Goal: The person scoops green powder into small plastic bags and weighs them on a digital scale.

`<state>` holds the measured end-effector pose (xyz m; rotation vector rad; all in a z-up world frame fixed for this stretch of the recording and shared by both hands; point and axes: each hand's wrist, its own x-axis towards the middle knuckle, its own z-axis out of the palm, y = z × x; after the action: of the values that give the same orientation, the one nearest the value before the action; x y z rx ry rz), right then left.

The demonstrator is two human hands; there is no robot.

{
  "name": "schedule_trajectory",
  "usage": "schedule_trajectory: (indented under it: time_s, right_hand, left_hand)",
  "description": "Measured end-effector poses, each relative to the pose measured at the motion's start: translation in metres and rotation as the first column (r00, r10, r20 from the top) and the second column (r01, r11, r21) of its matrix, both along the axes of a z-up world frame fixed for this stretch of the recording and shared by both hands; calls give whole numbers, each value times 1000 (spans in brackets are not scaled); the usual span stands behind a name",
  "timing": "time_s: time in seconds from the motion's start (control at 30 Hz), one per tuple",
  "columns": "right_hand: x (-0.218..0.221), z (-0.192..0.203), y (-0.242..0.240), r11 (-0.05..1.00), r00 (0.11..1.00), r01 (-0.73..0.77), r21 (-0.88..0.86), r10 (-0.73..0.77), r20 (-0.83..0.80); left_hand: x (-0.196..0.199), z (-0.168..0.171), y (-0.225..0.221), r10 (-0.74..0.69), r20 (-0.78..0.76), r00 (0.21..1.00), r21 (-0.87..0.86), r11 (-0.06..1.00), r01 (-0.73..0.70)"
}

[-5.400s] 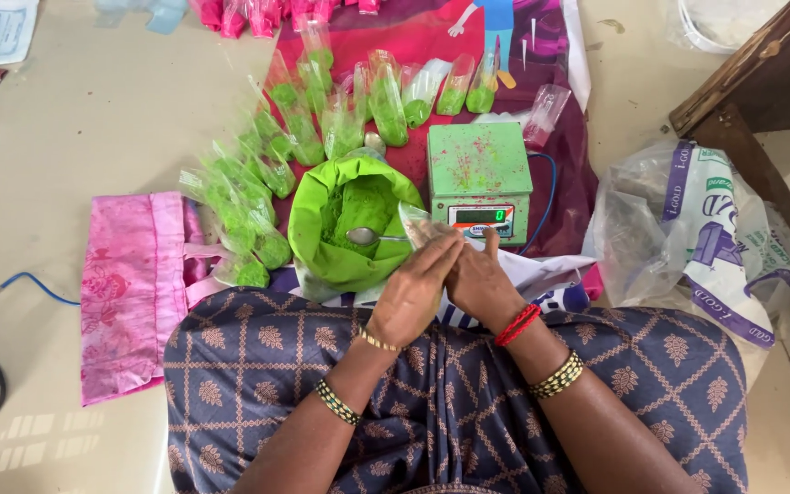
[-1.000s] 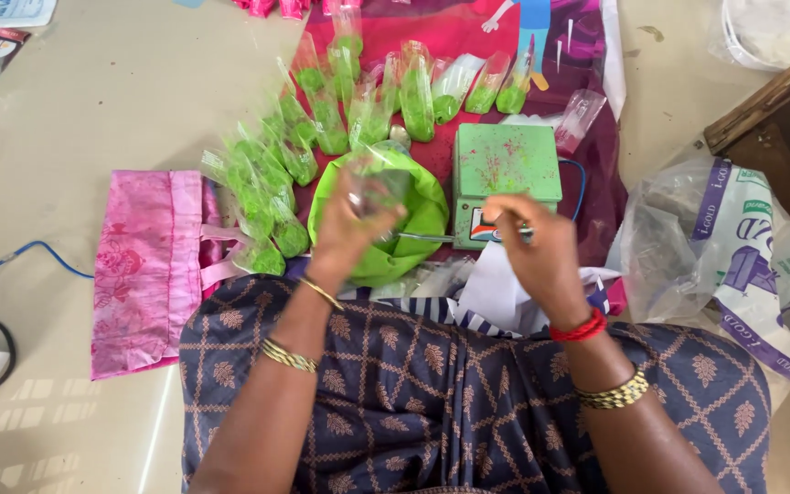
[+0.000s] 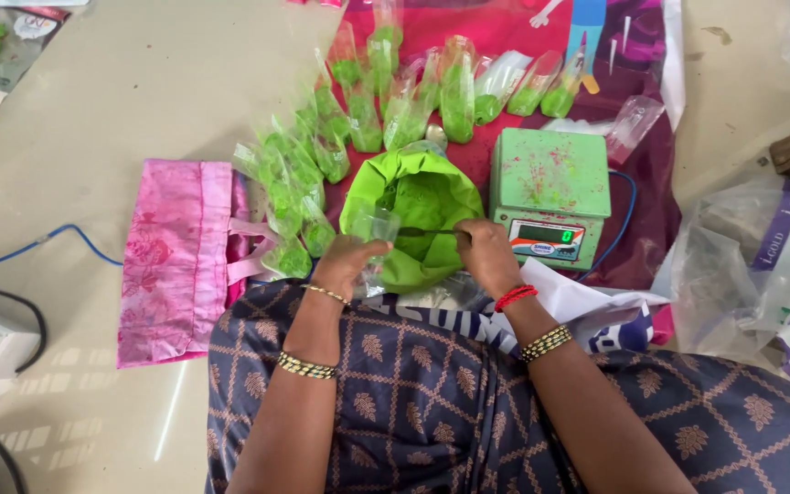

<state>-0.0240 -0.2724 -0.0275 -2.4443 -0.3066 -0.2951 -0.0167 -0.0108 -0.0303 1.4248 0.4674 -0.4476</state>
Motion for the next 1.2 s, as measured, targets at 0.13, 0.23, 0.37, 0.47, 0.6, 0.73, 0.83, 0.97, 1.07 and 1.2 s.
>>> schedule_trajectory:
  time_s: [0.13, 0.23, 0.37, 0.47, 0.6, 0.73, 0.83, 0.97, 1.07, 1.2]
  right_hand:
    - [1, -10, -5, 975, 998, -62, 214, 64, -3]
    - [1, -6, -4, 955, 964, 77, 288, 2, -266]
    - [5, 4, 2, 935, 964, 117, 335, -26, -265]
    - [13, 6, 3, 836, 937, 159, 525, 40, -347]
    - [30, 3, 8, 722, 833, 190, 665, 240, -499]
    - [43, -15, 17, 875, 810, -81, 477, 336, -480]
    - [43, -21, 20, 958, 887, -144, 247, 235, -397]
    - [38, -19, 12, 985, 979, -111, 129, 130, -156]
    - [37, -16, 2, 991, 997, -27, 129, 35, -62]
    - [27, 3, -2, 973, 991, -43, 228, 71, -115]
  left_hand:
    - [-8, 21, 8, -21, 39, 999, 38, 999, 19]
    - [-19, 44, 5, -33, 66, 997, 19, 999, 32]
    - [-25, 64, 9, 12, 145, 989, -107, 994, 3]
    - [-29, 78, 11, 11, 233, 973, -211, 977, 39]
    - [-31, 87, 14, -58, 234, 970, -202, 973, 107]
    - [-29, 71, 21, -41, 180, 983, -177, 981, 73]
    - [-26, 62, 25, -49, 183, 982, -135, 988, 74]
    - [-27, 63, 23, -76, 187, 979, -159, 982, 106]
    - [-29, 66, 26, -74, 160, 984, -141, 985, 97]
    - [-30, 81, 29, -18, 122, 992, -116, 993, 33]
